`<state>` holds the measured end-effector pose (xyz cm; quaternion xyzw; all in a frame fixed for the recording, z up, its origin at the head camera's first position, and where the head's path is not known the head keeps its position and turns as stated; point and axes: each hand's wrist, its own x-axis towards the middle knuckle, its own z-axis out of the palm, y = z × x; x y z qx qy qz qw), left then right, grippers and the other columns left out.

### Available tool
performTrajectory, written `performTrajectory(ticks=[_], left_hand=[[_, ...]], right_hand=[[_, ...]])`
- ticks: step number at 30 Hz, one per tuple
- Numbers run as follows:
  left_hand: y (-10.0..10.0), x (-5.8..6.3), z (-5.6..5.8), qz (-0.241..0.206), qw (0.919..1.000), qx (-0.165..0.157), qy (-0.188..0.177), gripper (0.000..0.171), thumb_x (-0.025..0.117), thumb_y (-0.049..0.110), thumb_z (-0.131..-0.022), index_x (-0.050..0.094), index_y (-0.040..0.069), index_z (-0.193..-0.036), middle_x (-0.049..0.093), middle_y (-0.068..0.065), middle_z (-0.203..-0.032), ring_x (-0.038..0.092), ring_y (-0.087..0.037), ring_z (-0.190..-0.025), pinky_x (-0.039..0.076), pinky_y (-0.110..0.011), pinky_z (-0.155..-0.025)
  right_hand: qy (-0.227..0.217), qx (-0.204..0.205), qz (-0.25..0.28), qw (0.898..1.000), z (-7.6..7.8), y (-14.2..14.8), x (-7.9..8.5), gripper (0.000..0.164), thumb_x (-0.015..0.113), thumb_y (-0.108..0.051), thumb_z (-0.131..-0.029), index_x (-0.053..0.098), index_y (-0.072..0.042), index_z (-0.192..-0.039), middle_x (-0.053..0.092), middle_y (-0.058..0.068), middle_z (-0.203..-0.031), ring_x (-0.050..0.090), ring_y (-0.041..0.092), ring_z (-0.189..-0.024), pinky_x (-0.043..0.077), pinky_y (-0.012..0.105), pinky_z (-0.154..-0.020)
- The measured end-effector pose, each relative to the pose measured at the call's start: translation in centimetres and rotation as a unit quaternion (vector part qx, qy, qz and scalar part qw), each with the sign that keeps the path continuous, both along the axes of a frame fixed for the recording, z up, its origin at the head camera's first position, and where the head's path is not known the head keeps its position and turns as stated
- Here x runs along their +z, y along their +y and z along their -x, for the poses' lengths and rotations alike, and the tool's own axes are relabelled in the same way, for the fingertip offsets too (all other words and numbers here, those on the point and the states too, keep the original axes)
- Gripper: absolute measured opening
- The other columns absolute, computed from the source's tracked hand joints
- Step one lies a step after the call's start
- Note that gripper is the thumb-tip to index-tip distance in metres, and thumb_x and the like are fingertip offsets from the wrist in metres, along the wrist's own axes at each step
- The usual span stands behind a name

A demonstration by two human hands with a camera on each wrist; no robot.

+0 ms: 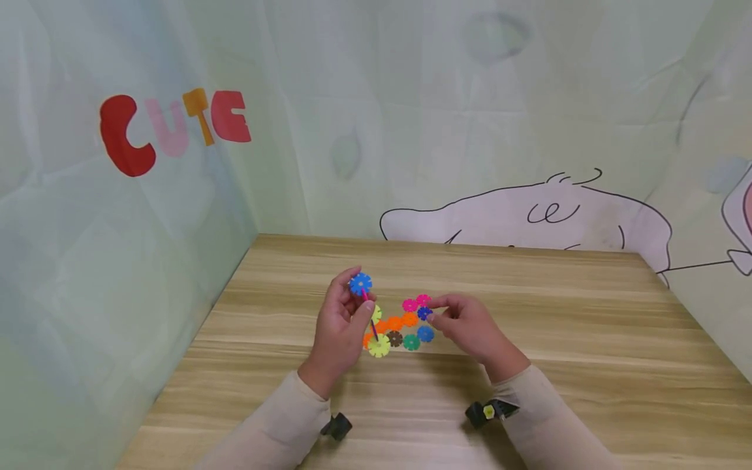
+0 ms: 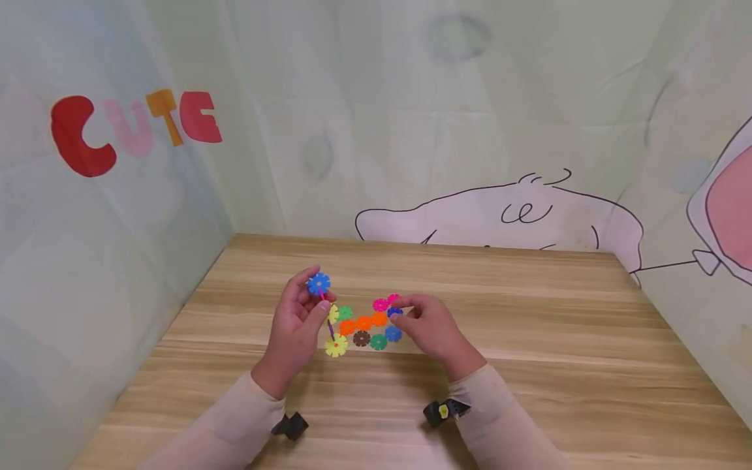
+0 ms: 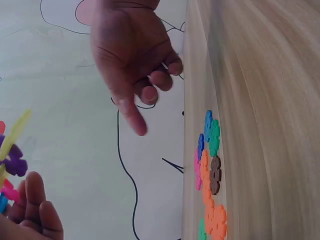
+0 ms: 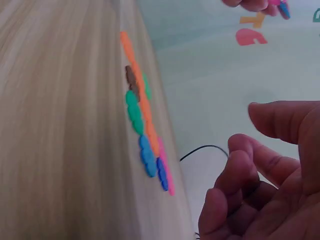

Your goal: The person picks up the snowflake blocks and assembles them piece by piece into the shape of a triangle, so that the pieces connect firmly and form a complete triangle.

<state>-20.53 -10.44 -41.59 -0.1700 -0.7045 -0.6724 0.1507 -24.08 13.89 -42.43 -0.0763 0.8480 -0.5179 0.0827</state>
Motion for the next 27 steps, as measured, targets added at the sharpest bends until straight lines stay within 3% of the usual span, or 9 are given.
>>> performTrajectory(ticks=[4, 9, 17, 20, 27], left_hand=[[0.0, 0.0, 0.0, 0.001, 0.9999, -0.012, 0.0, 0.057, 0.05, -0.005, -0.104, 0.042, 0.014, -0.158, 0.059, -0.016, -0.118, 0.061, -0.025, -0.108, 0.056, -0.021, -0.092], [0.0, -0.1, 0.1, 0.005, 0.9995, -0.028, 0.011, 0.058, 0.047, -0.005, -0.105, 0.039, 0.01, -0.16, 0.056, -0.015, -0.122, 0.059, -0.024, -0.112, 0.054, -0.021, -0.1], [0.0, -0.3, -0.1, 0.012, 0.999, -0.042, 0.004, 0.059, 0.043, -0.005, -0.105, 0.04, 0.014, -0.161, 0.054, -0.014, -0.127, 0.059, -0.026, -0.115, 0.054, -0.023, -0.101], [0.0, -0.3, -0.1, 0.007, 0.9987, -0.051, 0.003, 0.059, 0.043, -0.004, -0.105, 0.039, 0.015, -0.161, 0.054, -0.014, -0.127, 0.058, -0.027, -0.113, 0.054, -0.024, -0.1], [-0.2, -0.3, -0.1, 0.008, 0.9983, -0.056, 0.011, 0.059, 0.043, -0.005, -0.104, 0.041, 0.014, -0.16, 0.054, -0.013, -0.12, 0.058, -0.026, -0.105, 0.055, -0.024, -0.096]], right_hand=[[-0.011, 0.008, -0.053, 0.998, 0.4, 0.1, -1.0, 0.03, 0.074, -0.013, -0.096, 0.074, -0.004, -0.126, 0.057, 0.005, -0.077, 0.049, 0.019, -0.066, 0.041, 0.027, -0.055], [-0.017, 0.044, -0.117, 0.992, 0.6, 0.4, -1.8, 0.039, 0.076, -0.016, -0.095, 0.072, -0.01, -0.134, 0.057, 0.005, -0.08, 0.05, 0.018, -0.066, 0.042, 0.027, -0.057], [-0.04, 0.089, -0.158, 0.983, 0.3, 0.7, -2.2, 0.05, 0.078, -0.018, -0.094, 0.067, -0.016, -0.143, 0.054, 0.005, -0.083, 0.05, 0.02, -0.074, 0.043, 0.032, -0.067], [-0.04, 0.089, -0.172, 0.98, 0.2, 0.5, -2.2, 0.045, 0.08, -0.016, -0.092, 0.071, -0.017, -0.136, 0.054, 0.004, -0.085, 0.05, 0.02, -0.077, 0.042, 0.033, -0.071], [-0.034, 0.074, -0.183, 0.98, 0.3, 0.2, -2.6, 0.024, 0.077, 0.004, -0.087, 0.073, -0.015, -0.101, 0.058, 0.004, -0.076, 0.052, 0.019, -0.064, 0.044, 0.03, -0.061]])
